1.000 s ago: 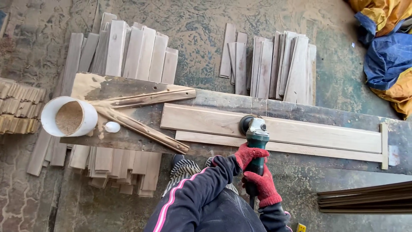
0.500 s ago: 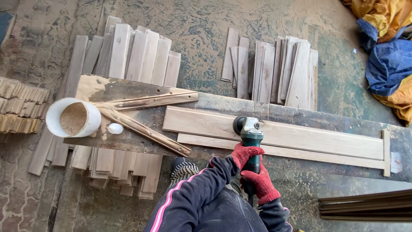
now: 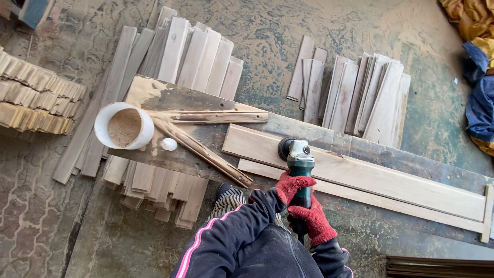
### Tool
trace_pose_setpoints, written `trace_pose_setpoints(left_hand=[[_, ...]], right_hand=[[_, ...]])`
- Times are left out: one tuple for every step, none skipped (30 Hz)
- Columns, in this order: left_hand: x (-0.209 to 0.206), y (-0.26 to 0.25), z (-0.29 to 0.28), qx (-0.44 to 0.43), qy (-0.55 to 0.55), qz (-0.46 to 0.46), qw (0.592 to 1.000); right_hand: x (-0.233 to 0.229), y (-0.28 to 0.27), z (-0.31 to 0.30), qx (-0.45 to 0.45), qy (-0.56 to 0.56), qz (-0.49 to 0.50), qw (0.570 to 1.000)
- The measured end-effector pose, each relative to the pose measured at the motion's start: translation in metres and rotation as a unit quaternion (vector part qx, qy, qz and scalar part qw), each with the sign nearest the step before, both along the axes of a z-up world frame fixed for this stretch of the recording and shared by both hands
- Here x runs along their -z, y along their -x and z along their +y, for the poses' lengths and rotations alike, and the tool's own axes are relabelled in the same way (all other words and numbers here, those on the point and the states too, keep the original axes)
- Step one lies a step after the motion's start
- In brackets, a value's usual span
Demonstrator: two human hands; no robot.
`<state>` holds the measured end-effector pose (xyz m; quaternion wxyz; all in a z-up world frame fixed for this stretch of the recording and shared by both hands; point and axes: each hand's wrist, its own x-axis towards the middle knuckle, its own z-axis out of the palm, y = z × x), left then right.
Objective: Sanding the surface and edges of wooden planks using a power angle grinder with a sanding disc.
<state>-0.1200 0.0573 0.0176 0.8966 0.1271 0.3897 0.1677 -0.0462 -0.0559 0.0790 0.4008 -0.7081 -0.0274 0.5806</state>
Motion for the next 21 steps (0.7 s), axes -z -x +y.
trace_pose_setpoints(left_hand=[[-0.002, 0.006, 0.004, -0.006, 0.003, -0.009, 1.000], [-0.001, 0.011, 0.006, -0.009, 0.001, -0.010, 1.000], [-0.001, 0.017, 0.009, -0.024, 0.006, -0.009, 1.000], [-0.001, 0.022, 0.012, -0.038, 0.009, -0.007, 0.999], [-0.003, 0.028, 0.016, -0.040, 0.007, -0.007, 0.999], [-0.004, 0.034, 0.019, -0.043, 0.007, -0.005, 0.999], [-0.005, 0.040, 0.023, -0.045, 0.008, -0.003, 0.999], [-0.007, 0.047, 0.027, -0.046, 0.006, -0.003, 0.999], [-0.008, 0.053, 0.030, -0.053, 0.000, -0.011, 0.999], [-0.009, 0.060, 0.034, -0.061, -0.006, -0.018, 0.998], [-0.008, 0.067, 0.037, -0.062, -0.008, -0.018, 0.998], [-0.007, 0.073, 0.040, -0.072, -0.013, -0.020, 0.997], [-0.006, 0.080, 0.043, -0.083, -0.019, -0.021, 0.996], [-0.002, 0.086, 0.046, -0.083, -0.020, -0.021, 0.996], [0.002, 0.092, 0.049, -0.088, -0.024, -0.018, 0.996], [0.005, 0.098, 0.051, -0.094, -0.027, -0.015, 0.995], [0.016, 0.096, 0.052, -0.094, -0.027, -0.014, 0.995], [0.026, 0.094, 0.052, -0.130, -0.002, 0.043, 0.991], [0.037, 0.090, 0.053, -0.166, 0.022, 0.099, 0.981], [0.034, 0.096, 0.057, -0.162, 0.023, 0.099, 0.981], [0.031, 0.101, 0.061, -0.172, 0.032, 0.100, 0.980]], right_hand=[[-0.002, 0.004, 0.005, -0.007, 0.004, -0.001, 1.000], [0.000, 0.008, 0.008, -0.010, 0.003, -0.001, 1.000], [0.002, 0.011, 0.012, -0.015, 0.003, 0.000, 1.000], [0.004, 0.014, 0.015, -0.019, 0.002, 0.002, 1.000], [0.006, 0.017, 0.019, -0.021, 0.000, 0.002, 1.000], [0.008, 0.020, 0.023, -0.031, -0.006, 0.005, 0.999], [0.010, 0.023, 0.026, -0.042, -0.013, 0.007, 0.999], [0.007, 0.028, 0.033, -0.042, -0.015, 0.007, 0.999], [0.003, 0.032, 0.039, -0.053, -0.004, 0.007, 0.999], [0.000, 0.037, 0.045, -0.064, 0.006, 0.007, 0.998], [0.003, 0.040, 0.050, -0.064, 0.005, 0.008, 0.998], [0.006, 0.045, 0.054, -0.079, -0.004, 0.011, 0.997], [0.009, 0.048, 0.059, -0.094, -0.014, 0.014, 0.995], [0.005, 0.054, 0.065, -0.095, -0.014, 0.014, 0.995], [0.002, 0.060, 0.072, -0.113, -0.016, 0.015, 0.993], [-0.002, 0.065, 0.078, -0.131, -0.017, 0.017, 0.991], [-0.001, 0.073, 0.082, -0.132, -0.018, 0.018, 0.991], [0.001, 0.080, 0.087, -0.129, -0.023, -0.011, 0.991], [0.002, 0.086, 0.091, -0.125, -0.029, -0.041, 0.991], [-0.002, 0.090, 0.097, -0.121, -0.027, -0.041, 0.991], [-0.007, 0.092, 0.103, -0.134, -0.033, -0.039, 0.990]])
